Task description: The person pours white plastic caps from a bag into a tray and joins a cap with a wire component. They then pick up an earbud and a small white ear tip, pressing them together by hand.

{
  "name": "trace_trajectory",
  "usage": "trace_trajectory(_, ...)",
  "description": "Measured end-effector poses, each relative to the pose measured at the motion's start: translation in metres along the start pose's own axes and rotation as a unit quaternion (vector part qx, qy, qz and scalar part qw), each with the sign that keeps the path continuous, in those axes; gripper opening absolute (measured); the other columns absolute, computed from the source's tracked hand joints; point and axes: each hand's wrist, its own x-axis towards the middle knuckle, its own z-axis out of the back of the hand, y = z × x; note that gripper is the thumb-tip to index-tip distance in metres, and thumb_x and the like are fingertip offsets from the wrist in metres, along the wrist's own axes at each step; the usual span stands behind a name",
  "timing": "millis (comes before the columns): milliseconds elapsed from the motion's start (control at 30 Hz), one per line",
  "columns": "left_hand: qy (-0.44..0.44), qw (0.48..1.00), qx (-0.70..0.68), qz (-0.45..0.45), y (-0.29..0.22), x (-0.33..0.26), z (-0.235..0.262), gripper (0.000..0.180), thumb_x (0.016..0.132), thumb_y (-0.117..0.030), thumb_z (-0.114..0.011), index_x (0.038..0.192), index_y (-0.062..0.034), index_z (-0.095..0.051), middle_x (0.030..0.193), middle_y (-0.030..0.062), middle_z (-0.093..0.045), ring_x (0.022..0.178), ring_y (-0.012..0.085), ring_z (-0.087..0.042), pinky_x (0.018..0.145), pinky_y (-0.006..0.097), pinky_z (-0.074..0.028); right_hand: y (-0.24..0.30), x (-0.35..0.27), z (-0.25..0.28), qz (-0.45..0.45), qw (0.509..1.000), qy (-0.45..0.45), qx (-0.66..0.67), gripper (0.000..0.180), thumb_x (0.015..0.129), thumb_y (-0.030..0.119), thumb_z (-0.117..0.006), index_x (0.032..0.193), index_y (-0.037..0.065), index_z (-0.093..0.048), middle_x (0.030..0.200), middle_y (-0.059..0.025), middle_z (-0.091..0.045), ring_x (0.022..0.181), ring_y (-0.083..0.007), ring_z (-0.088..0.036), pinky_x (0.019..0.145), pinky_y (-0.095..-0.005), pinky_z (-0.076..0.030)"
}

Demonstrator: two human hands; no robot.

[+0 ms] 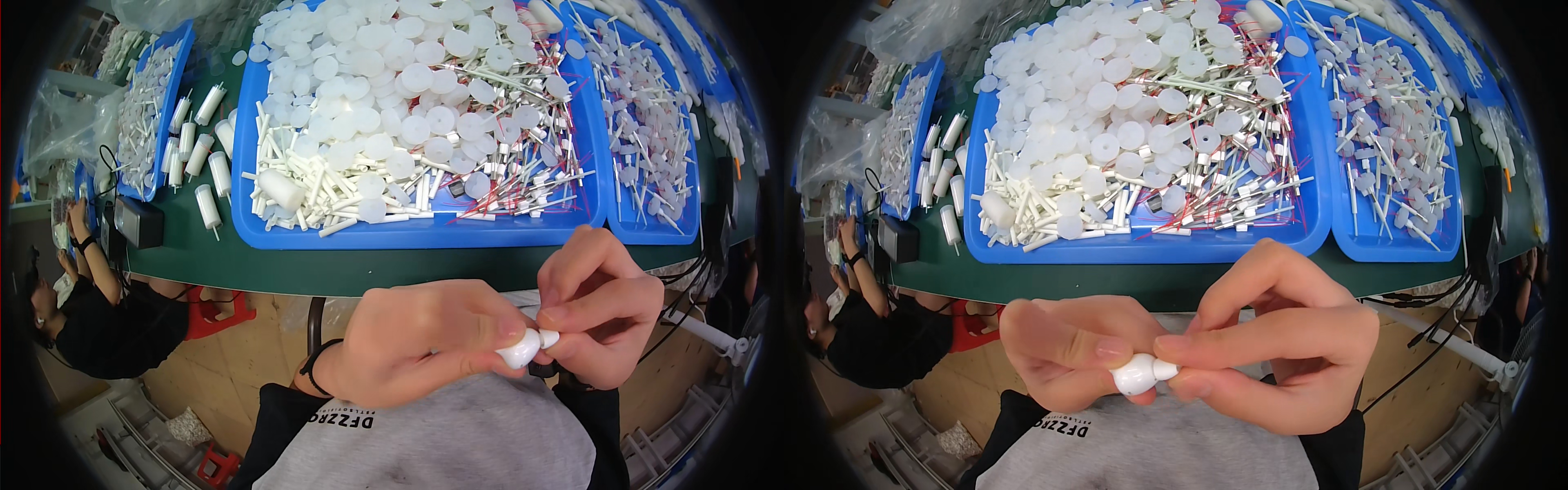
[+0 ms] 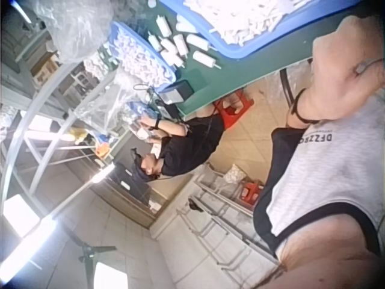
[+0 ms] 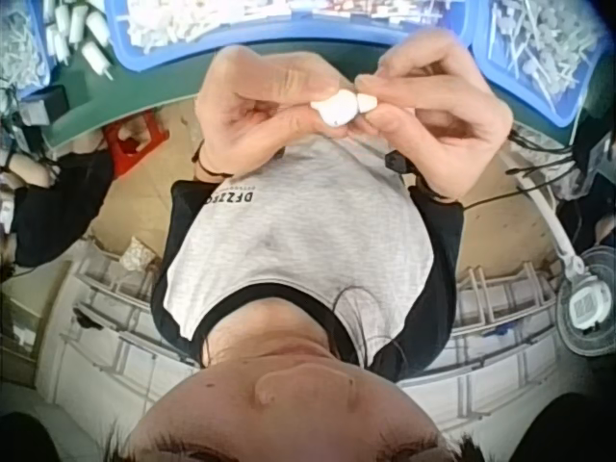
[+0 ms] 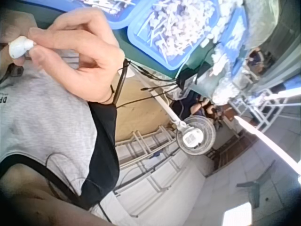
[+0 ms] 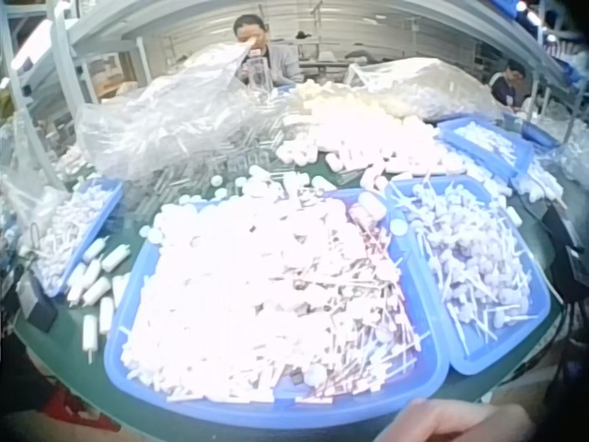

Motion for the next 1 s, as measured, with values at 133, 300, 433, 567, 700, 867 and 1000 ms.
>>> trace_trajectory(133, 0.013, 0.999, 0.011, -0.038, 0.000, 0.002, -0.003, 0.034, 0.074, 0.014, -0.061, 0.100, 0.0046, -0.041, 0.077, 0.0269, -0.059, 0.066, 0.0275, -0.062, 0.052, 0.035, -0.053, 0.000, -0.003, -0.001, -0.009, 0.998, -0.004, 0.056, 0.014, 0.067, 0.000, -0.069, 0.080, 0.000, -0.065, 0.076, -0.0091, -0.051, 0.064, -0.0149, -0.045, 0.053, -0.0248, -0.039)
trace_trajectory(300, 0.010, 0.999, 0.017, -0.036, -0.002, 0.002, -0.003, 0.040, 0.071, 0.013, -0.065, 0.102, 0.0034, -0.042, 0.078, 0.0265, -0.059, 0.066, 0.0274, -0.062, 0.053, 0.034, -0.053, -0.001, -0.005, -0.009, -0.032, 0.992, -0.045, 0.111, 0.013, 0.070, 0.007, -0.070, 0.077, -0.003, -0.065, 0.072, -0.0087, -0.051, 0.063, -0.0142, -0.043, 0.051, -0.0240, -0.038)
trace_trajectory(433, 0.029, 0.998, 0.056, -0.024, -0.006, 0.005, -0.001, 0.046, 0.068, 0.011, -0.069, 0.104, 0.0017, -0.042, 0.079, 0.0261, -0.060, 0.066, 0.0285, -0.063, 0.053, 0.035, -0.054, -0.002, -0.006, -0.010, -0.098, 0.971, -0.064, 0.209, 0.013, 0.072, 0.002, -0.066, 0.084, -0.004, -0.066, 0.076, -0.0104, -0.053, 0.065, -0.0136, -0.048, 0.054, -0.0229, -0.038)
trace_trajectory(567, 0.013, 0.997, 0.076, -0.022, -0.008, 0.003, -0.003, 0.048, 0.068, 0.011, -0.068, 0.107, 0.0002, -0.042, 0.080, 0.0252, -0.060, 0.068, 0.0295, -0.063, 0.055, 0.036, -0.054, -0.003, -0.006, -0.012, -0.151, 0.927, -0.057, 0.339, 0.017, 0.073, -0.007, -0.060, 0.090, -0.006, -0.066, 0.079, -0.0126, -0.056, 0.067, -0.0142, -0.054, 0.057, -0.0215, -0.039)
trace_trajectory(700, 0.001, 0.995, 0.092, -0.030, -0.006, 0.000, -0.006, 0.042, 0.071, 0.008, -0.067, 0.106, 0.0006, -0.045, 0.081, 0.0243, -0.061, 0.068, 0.0295, -0.063, 0.056, 0.036, -0.054, -0.006, -0.006, -0.012, -0.157, 0.921, -0.054, 0.353, 0.016, 0.075, -0.004, -0.058, 0.089, -0.007, -0.065, 0.078, -0.0129, -0.055, 0.066, -0.0152, -0.056, 0.056, -0.0220, -0.039)
trace_trajectory(867, -0.014, 0.993, 0.117, -0.033, -0.007, 0.000, -0.007, 0.034, 0.074, 0.006, -0.065, 0.103, 0.0007, -0.050, 0.077, 0.0223, -0.062, 0.065, 0.0287, -0.063, 0.054, 0.035, -0.053, -0.007, -0.005, -0.013, -0.182, 0.902, -0.064, 0.386, 0.016, 0.075, -0.002, -0.058, 0.087, -0.008, -0.065, 0.077, -0.0133, -0.055, 0.065, -0.0162, -0.057, 0.054, -0.0223, -0.040)
trace_trajectory(1000, -0.022, 0.991, 0.127, -0.028, -0.009, 0.000, -0.007, 0.032, 0.073, 0.008, -0.065, 0.101, 0.0024, -0.049, 0.074, 0.0226, -0.062, 0.062, 0.0278, -0.063, 0.052, 0.034, -0.053, -0.005, -0.003, -0.012, -0.181, 0.912, -0.062, 0.363, 0.015, 0.075, -0.001, -0.057, 0.086, -0.008, -0.065, 0.077, -0.0133, -0.055, 0.064, -0.0162, -0.057, 0.054, -0.0223, -0.040)
